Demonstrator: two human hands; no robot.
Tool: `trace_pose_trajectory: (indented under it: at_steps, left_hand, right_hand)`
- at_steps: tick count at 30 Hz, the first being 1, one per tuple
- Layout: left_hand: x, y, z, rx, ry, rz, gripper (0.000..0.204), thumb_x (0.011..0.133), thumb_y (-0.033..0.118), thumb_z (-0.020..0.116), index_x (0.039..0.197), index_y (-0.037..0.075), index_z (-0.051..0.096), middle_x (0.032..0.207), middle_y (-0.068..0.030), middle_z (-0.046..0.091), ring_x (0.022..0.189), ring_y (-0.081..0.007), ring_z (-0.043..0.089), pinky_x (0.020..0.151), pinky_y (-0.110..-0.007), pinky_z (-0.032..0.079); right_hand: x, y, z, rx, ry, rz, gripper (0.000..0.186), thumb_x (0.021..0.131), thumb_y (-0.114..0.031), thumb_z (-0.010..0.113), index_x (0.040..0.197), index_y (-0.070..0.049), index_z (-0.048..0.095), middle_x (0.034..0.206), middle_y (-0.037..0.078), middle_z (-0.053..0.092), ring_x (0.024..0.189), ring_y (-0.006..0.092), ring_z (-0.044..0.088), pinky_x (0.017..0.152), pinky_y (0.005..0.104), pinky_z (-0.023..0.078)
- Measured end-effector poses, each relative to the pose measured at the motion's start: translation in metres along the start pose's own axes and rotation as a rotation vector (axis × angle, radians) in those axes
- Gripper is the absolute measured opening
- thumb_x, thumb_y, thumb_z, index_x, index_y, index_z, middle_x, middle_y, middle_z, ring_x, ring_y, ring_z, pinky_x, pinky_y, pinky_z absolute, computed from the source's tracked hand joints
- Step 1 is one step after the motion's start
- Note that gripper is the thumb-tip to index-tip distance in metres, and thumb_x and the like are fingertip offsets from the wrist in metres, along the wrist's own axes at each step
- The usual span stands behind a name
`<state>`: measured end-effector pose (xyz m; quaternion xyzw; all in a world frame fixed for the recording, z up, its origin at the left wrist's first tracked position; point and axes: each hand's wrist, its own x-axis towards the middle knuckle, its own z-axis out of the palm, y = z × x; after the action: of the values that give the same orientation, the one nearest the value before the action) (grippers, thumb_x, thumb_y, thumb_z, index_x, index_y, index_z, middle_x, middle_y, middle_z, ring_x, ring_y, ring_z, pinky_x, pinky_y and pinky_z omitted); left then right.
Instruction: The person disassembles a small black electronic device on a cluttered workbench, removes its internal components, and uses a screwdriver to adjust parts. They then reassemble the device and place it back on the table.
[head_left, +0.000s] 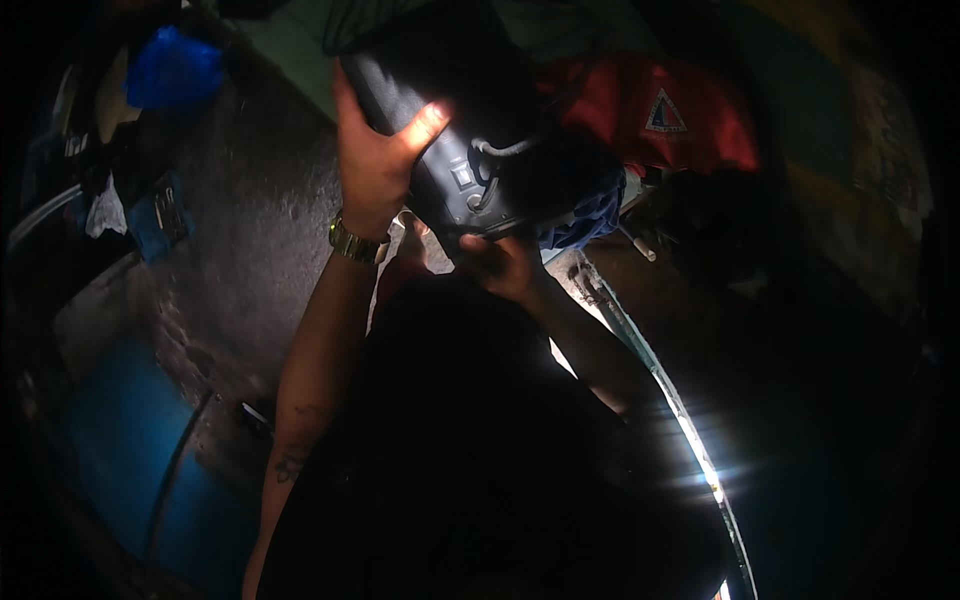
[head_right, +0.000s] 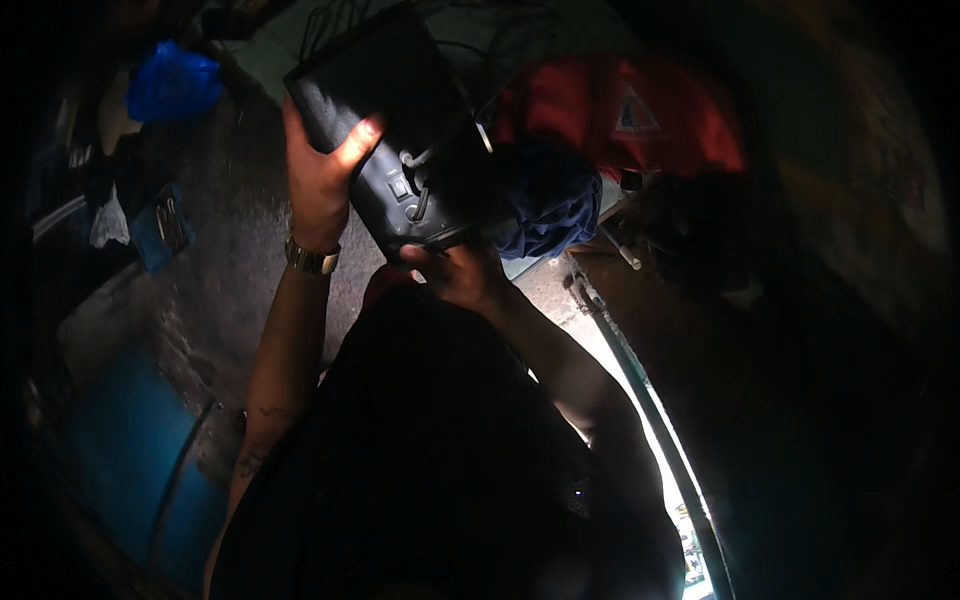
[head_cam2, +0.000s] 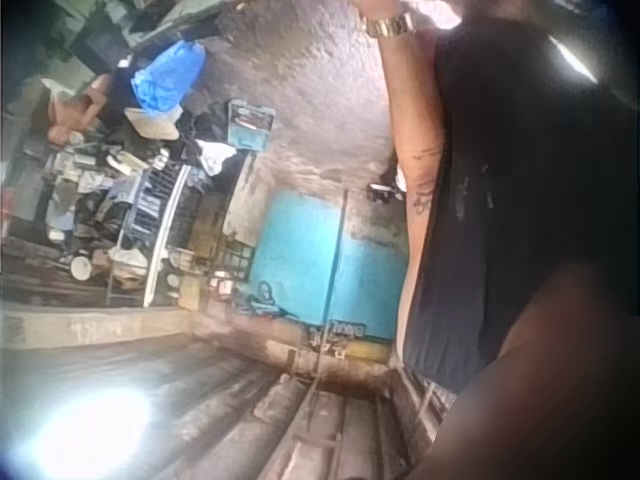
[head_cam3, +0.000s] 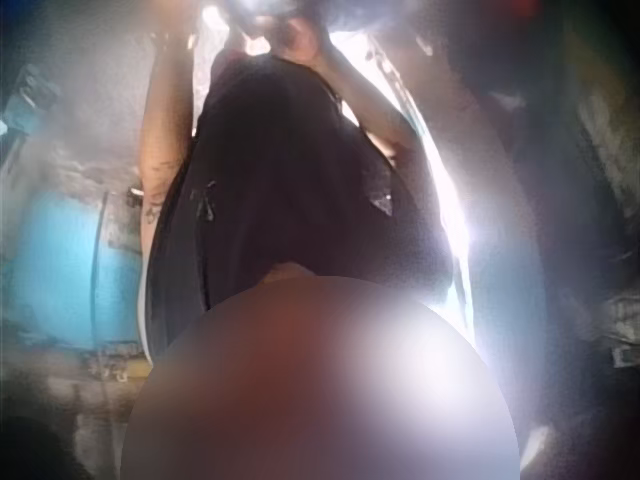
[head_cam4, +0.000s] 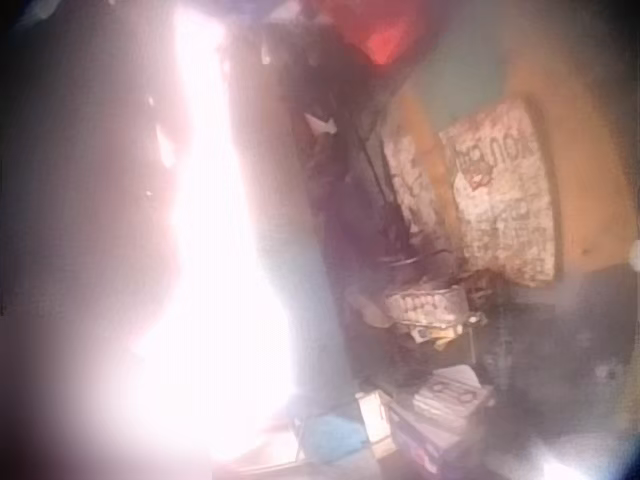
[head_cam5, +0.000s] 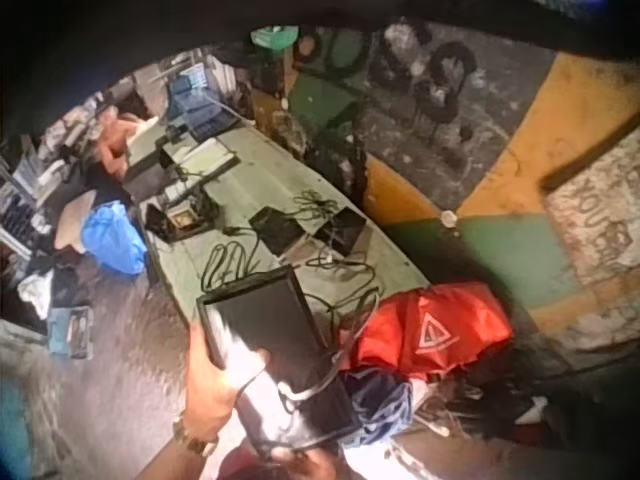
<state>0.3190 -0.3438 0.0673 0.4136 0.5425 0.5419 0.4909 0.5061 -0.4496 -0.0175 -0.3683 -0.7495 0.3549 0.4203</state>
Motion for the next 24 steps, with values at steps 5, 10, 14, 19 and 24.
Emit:
trace_pose_trajectory:
  at_steps: [5, 10, 14, 19, 24]
  left_hand:
    - [0.000, 0.004, 0.004, 0.035, 0.029, 0.010, 0.095, 0.081, 0.010, 0.087, 0.156, 0.000, 0.028, 0.126, -0.0145, 0.063, 0.107, -0.0204, 0.067, 0.091, -0.035, 0.057]
    - [-0.001, 0.005, 0.006, 0.062, 0.045, -0.042, 0.091, 0.082, 0.008, 0.084, 0.155, 0.001, 0.030, 0.124, -0.0126, 0.064, 0.105, -0.0184, 0.066, 0.090, -0.033, 0.058]
    - [-0.002, 0.007, 0.008, 0.091, 0.046, -0.027, 0.087, 0.084, 0.009, 0.083, 0.154, 0.001, 0.033, 0.125, -0.0115, 0.063, 0.107, -0.0179, 0.065, 0.092, -0.032, 0.056]
    - [-0.002, 0.010, 0.009, 0.116, 0.038, -0.012, 0.083, 0.084, 0.008, 0.082, 0.152, 0.002, 0.037, 0.124, -0.0104, 0.063, 0.106, -0.0175, 0.065, 0.094, -0.032, 0.054]
    - [-0.002, 0.010, 0.010, 0.092, 0.029, 0.026, 0.075, 0.084, 0.006, 0.081, 0.148, 0.003, 0.041, 0.117, -0.0082, 0.065, 0.100, -0.0156, 0.065, 0.087, -0.030, 0.055]
  right_hand:
    - [-0.006, 0.000, 0.001, 0.028, 0.076, -0.017, 0.065, 0.079, -0.014, 0.087, 0.135, -0.036, 0.063, 0.122, 0.011, 0.067, 0.112, 0.0357, 0.066, 0.093, 0.0488, 0.054]
    - [-0.011, 0.007, 0.007, -0.060, 0.101, -0.144, 0.057, 0.086, -0.015, 0.080, 0.134, -0.040, 0.063, 0.131, 0.010, 0.063, 0.118, 0.0368, 0.064, 0.098, 0.0533, 0.053]
    - [-0.007, 0.008, 0.009, -0.170, 0.169, -0.198, 0.054, 0.077, 0.002, 0.077, 0.119, -0.030, 0.070, 0.115, 0.008, 0.070, 0.104, 0.0310, 0.069, 0.093, 0.0493, 0.054]
    - [0.002, 0.004, 0.007, -0.138, 0.241, -0.227, 0.056, 0.077, -0.002, 0.078, 0.124, -0.029, 0.067, 0.111, 0.006, 0.070, 0.102, 0.0293, 0.067, 0.093, 0.0478, 0.053]
    - [0.000, -0.002, 0.007, -0.081, 0.206, -0.188, 0.057, 0.078, -0.001, 0.078, 0.129, -0.024, 0.065, 0.102, 0.004, 0.071, 0.097, 0.0278, 0.067, 0.088, 0.0449, 0.053]
